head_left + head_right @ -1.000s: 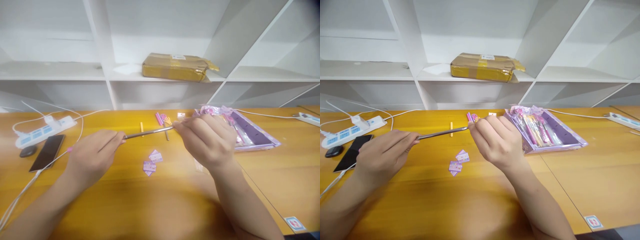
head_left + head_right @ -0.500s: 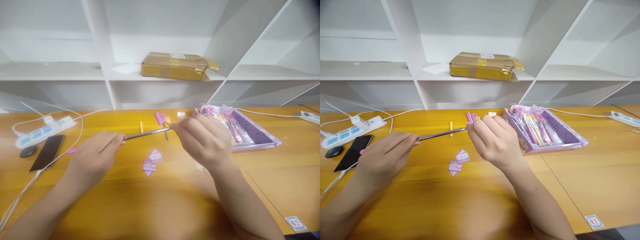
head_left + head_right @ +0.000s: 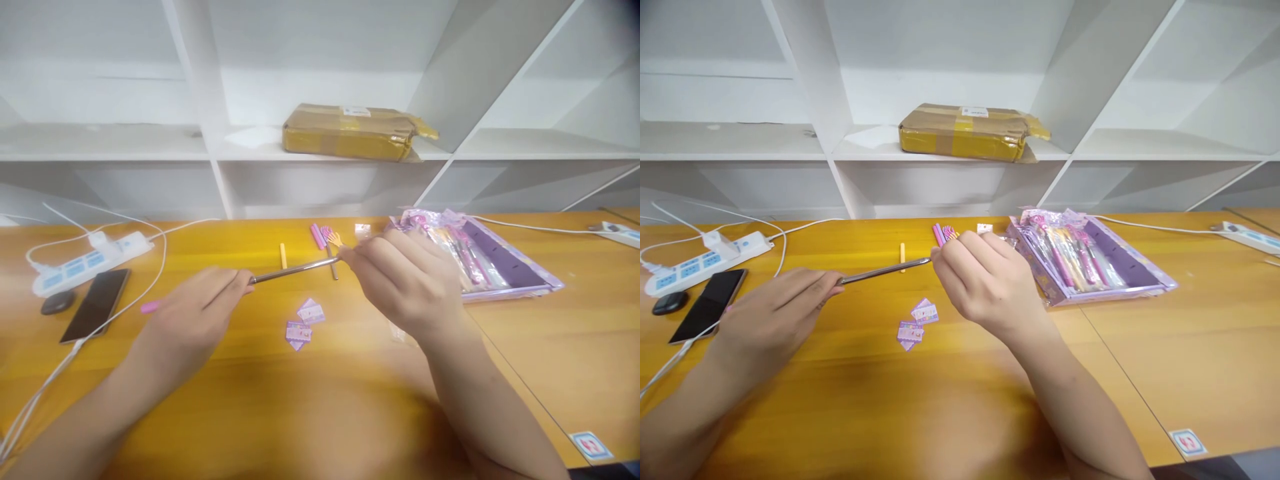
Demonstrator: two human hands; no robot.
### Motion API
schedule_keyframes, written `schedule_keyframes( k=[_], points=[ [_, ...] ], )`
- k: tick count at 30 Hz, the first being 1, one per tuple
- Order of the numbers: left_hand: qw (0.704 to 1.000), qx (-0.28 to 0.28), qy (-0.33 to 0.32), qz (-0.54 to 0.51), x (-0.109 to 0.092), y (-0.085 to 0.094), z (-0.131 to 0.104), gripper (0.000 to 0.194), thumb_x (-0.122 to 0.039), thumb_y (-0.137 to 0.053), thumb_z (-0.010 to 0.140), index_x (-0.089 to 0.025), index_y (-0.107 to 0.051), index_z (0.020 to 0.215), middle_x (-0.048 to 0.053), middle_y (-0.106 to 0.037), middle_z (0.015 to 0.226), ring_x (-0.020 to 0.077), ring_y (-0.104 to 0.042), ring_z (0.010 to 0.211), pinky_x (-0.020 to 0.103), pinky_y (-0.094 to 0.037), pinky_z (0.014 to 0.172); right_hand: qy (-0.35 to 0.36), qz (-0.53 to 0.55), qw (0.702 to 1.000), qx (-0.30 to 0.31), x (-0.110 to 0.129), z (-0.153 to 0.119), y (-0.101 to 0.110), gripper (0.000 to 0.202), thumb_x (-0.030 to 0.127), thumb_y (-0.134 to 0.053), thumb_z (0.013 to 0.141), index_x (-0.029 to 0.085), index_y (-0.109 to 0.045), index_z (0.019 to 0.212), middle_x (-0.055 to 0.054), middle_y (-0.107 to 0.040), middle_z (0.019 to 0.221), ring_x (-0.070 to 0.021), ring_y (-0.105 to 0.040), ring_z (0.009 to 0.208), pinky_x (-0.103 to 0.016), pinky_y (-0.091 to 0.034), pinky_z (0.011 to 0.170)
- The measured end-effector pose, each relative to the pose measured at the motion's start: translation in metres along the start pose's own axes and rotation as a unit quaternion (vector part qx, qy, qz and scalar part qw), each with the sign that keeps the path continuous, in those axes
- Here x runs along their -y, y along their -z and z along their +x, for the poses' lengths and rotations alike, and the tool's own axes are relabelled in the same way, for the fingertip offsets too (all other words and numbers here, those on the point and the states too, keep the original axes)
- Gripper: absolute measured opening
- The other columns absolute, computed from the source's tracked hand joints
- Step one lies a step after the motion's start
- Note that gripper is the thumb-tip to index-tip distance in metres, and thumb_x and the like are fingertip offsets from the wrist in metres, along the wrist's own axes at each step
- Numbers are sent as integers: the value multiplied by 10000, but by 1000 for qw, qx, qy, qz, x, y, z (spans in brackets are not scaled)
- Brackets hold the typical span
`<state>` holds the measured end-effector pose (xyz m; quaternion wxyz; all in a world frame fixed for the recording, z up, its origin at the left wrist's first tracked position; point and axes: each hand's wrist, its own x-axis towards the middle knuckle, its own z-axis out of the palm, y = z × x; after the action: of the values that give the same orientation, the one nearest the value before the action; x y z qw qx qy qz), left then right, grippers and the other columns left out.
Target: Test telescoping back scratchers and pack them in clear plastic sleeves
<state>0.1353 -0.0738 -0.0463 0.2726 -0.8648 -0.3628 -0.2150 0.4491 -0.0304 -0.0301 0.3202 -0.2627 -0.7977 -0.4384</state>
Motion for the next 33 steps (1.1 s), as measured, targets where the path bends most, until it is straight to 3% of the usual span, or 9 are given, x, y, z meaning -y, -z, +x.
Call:
schedule_keyframes(
  k=[10, 18, 22, 26, 30, 33],
  points=[
    [998, 29, 3, -58, -5, -8, -6, 209, -119, -549, 1041, -136, -605, 1241, 118, -714, 1044, 263, -683, 930, 409, -566, 796, 0, 46, 999, 19, 17, 3, 0, 326, 55, -714, 917, 196, -525, 693, -9, -510, 698, -151, -319, 690, -350, -254, 632],
    [998, 23, 11, -63, -17, -12, -6, 186, -132, -553, 1056, -137, -596, 1236, 85, -702, 1011, 227, -671, 899, 372, -555, 784, -5, 94, 995, 26, 29, 5, 3, 317, 76, -664, 956, 195, -523, 697, -19, -498, 725, -162, -307, 703, -362, -235, 650],
    [994, 13, 21, -106, -29, -21, -8, 170, -142, -521, 1075, -142, -604, 1223, 64, -700, 990, 199, -674, 875, 344, -553, 763, -8, 161, 985, 54, 51, 10, 4, 330, 94, -555, 1005, 203, -509, 697, -16, -430, 713, -173, -291, 697, -363, -241, 645],
    [989, 40, 37, -139, -38, -29, -10, 158, -163, -483, 1095, -140, -613, 1181, 54, -702, 976, 189, -682, 867, 339, -567, 767, 1, 186, 980, 72, 68, 13, 3, 314, 61, -476, 1020, 195, -519, 739, -13, -401, 726, -176, -295, 696, -360, -225, 643],
    [987, 56, 23, -150, -39, -37, -10, 182, -156, -456, 1104, -146, -600, 1215, 67, -726, 1031, 186, -706, 915, 327, -593, 814, -18, 200, 972, 123, 68, 11, 0, 332, 45, -477, 1035, 180, -530, 736, -14, -434, 746, -165, -299, 699, -340, -243, 654],
    [988, 54, 9, -146, -38, -41, -11, 178, -139, -440, 1099, -148, -604, 1166, 60, -717, 959, 187, -701, 851, 327, -593, 746, -8, 210, 967, 142, 64, 9, -3, 319, 36, -504, 1026, 171, -549, 740, -18, -477, 765, -163, -313, 703, -336, -236, 656]
  ],
)
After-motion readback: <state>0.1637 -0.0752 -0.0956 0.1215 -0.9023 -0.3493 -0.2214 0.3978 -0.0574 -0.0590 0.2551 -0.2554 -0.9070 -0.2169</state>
